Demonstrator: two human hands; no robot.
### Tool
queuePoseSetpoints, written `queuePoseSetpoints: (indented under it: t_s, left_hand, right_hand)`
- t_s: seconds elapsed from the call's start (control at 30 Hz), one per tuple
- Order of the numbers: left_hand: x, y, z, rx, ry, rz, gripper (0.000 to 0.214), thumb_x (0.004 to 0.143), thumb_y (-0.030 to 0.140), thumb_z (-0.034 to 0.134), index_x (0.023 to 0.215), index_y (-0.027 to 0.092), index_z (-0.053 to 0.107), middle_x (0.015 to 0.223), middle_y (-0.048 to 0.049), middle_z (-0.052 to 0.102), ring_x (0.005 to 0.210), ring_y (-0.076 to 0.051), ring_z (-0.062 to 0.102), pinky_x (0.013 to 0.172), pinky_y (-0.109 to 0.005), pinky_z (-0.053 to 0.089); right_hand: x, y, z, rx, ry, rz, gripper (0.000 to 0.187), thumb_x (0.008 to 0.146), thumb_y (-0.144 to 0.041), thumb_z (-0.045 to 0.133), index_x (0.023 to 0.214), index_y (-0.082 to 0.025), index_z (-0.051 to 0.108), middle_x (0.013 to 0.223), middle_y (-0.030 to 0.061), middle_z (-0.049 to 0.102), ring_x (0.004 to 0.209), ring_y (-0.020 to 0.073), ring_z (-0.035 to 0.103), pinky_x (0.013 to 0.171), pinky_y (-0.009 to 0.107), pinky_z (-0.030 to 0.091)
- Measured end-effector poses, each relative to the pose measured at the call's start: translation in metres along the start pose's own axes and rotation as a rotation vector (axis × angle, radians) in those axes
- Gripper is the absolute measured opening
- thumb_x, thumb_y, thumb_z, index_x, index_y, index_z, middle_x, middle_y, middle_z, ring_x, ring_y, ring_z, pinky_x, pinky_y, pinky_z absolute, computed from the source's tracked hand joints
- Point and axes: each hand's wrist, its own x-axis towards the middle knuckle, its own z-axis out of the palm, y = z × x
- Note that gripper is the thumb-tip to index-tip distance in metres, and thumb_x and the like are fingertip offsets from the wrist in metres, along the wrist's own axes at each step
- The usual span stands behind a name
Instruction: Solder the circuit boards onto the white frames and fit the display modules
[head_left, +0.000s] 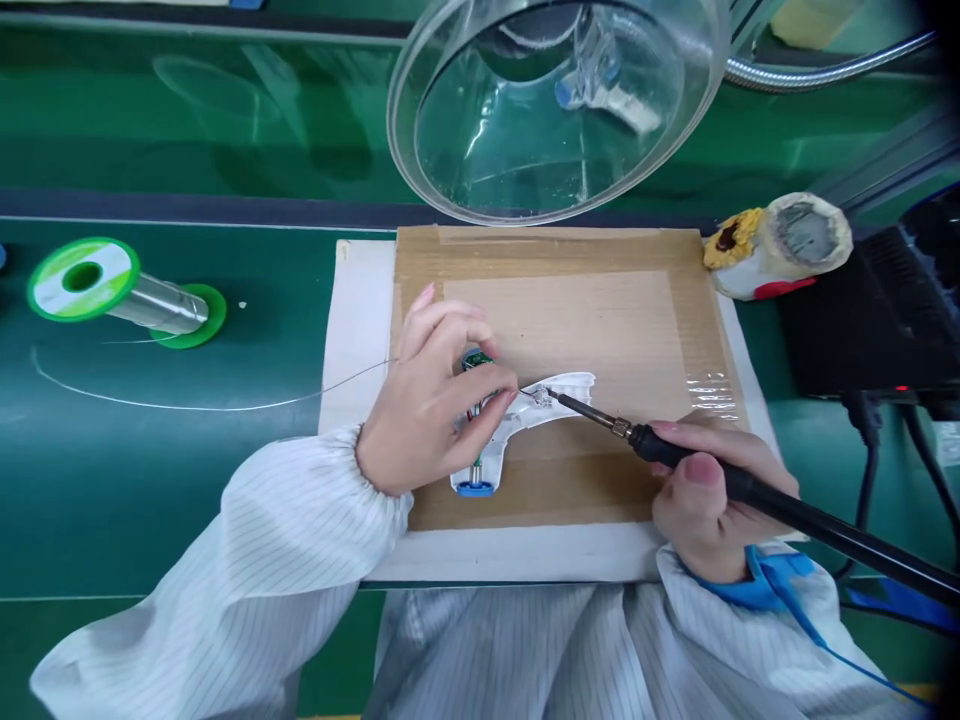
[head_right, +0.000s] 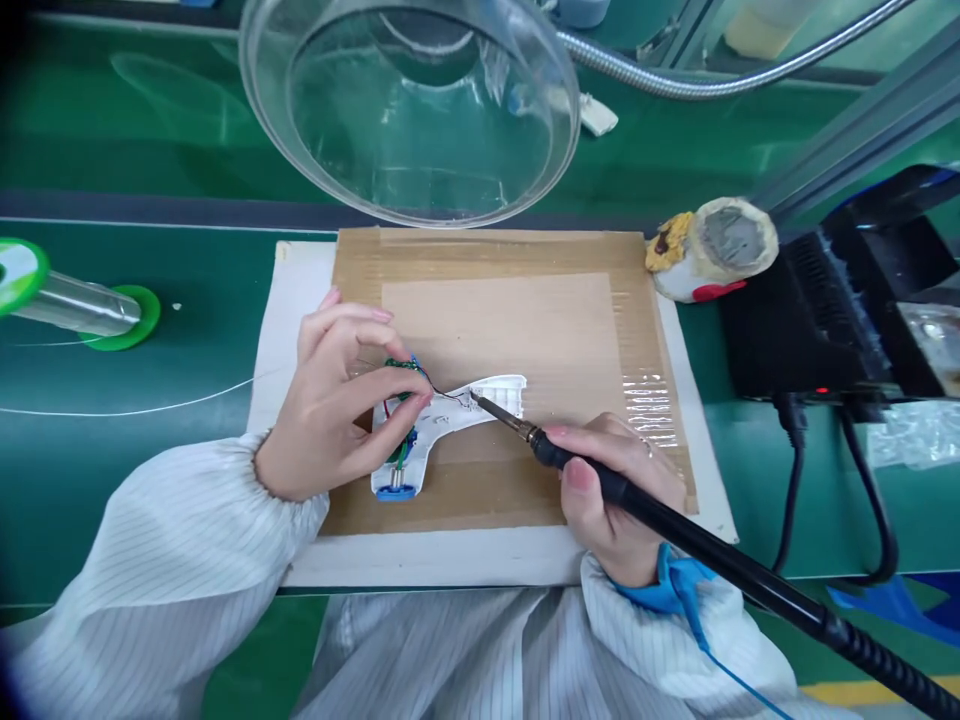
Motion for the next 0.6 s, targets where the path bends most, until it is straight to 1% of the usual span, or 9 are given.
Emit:
queuePoseSetpoints:
  t_s: [0.07,0.17,0.33,0.43,0.53,0.6]
  left_hand:
    - [0.0002,0.0008,0.0009,-0.029,0.016,-0.019,0.012,0.088,0.015,0.066,0.086,0.026,0.071,0.103,-0.0062,0.063,0.120,-0.031,0.057,0.122,-0.069,0.033]
    - [0.0006,0.0014,0.0021,-0.055,0.026,-0.044,0.012,0.089,0.016,0.066,0.086,0.026,0.071,0.104,-0.0067,0.064,0.122,-0.032,0.058,0.123,-0.067,0.032]
    - [0.0013,0.0013,0.0042,0.029,-0.005,-0.040,0.014,0.094,0.019,0.062,0.085,0.028,0.069,0.104,-0.0047,0.065,0.122,-0.030,0.059,0.122,-0.065,0.038]
    - [0.0013,0.0008,0.0059,0.048,-0.003,-0.027,0.013,0.095,0.019,0.062,0.086,0.028,0.068,0.104,-0.0046,0.065,0.121,-0.029,0.059,0.123,-0.062,0.038]
    - [0.0008,0.0001,0.0074,0.045,-0.001,-0.002,0.010,0.094,0.018,0.065,0.087,0.024,0.069,0.105,-0.0066,0.065,0.121,-0.030,0.059,0.122,-0.061,0.038]
    - [0.0004,-0.0004,0.0077,0.042,-0.009,0.006,0.010,0.094,0.017,0.065,0.087,0.024,0.069,0.105,-0.0069,0.065,0.120,-0.030,0.060,0.121,-0.061,0.039]
  right_hand:
    - [0.0032,-0.0010,0.0039,0.012,0.026,-0.038,0.023,0.101,-0.041,0.061,0.093,-0.026,0.076,0.065,0.0000,0.068,0.048,0.0148,0.058,0.043,0.031,0.045]
    - [0.0056,-0.0029,0.0073,0.031,0.033,-0.043,0.021,0.102,-0.039,0.062,0.096,-0.027,0.077,0.065,-0.0004,0.069,0.046,0.0141,0.056,0.040,0.030,0.041]
    - [0.0052,-0.0040,0.0070,0.050,0.015,-0.031,0.019,0.102,-0.039,0.062,0.102,-0.027,0.078,0.069,-0.0011,0.072,0.050,0.0136,0.058,0.044,0.031,0.045]
    - [0.0058,-0.0041,0.0076,0.072,-0.003,-0.036,0.019,0.102,-0.037,0.063,0.104,-0.027,0.078,0.070,-0.0012,0.071,0.051,0.0134,0.059,0.045,0.031,0.045]
    - [0.0058,-0.0040,0.0068,0.061,-0.004,-0.036,0.019,0.102,-0.037,0.063,0.103,-0.027,0.078,0.069,-0.0004,0.071,0.051,0.0142,0.058,0.044,0.032,0.042]
    - [0.0042,-0.0029,0.0041,0.050,-0.025,-0.006,0.019,0.102,-0.039,0.063,0.100,-0.027,0.078,0.070,-0.0001,0.071,0.051,0.0149,0.059,0.045,0.033,0.043]
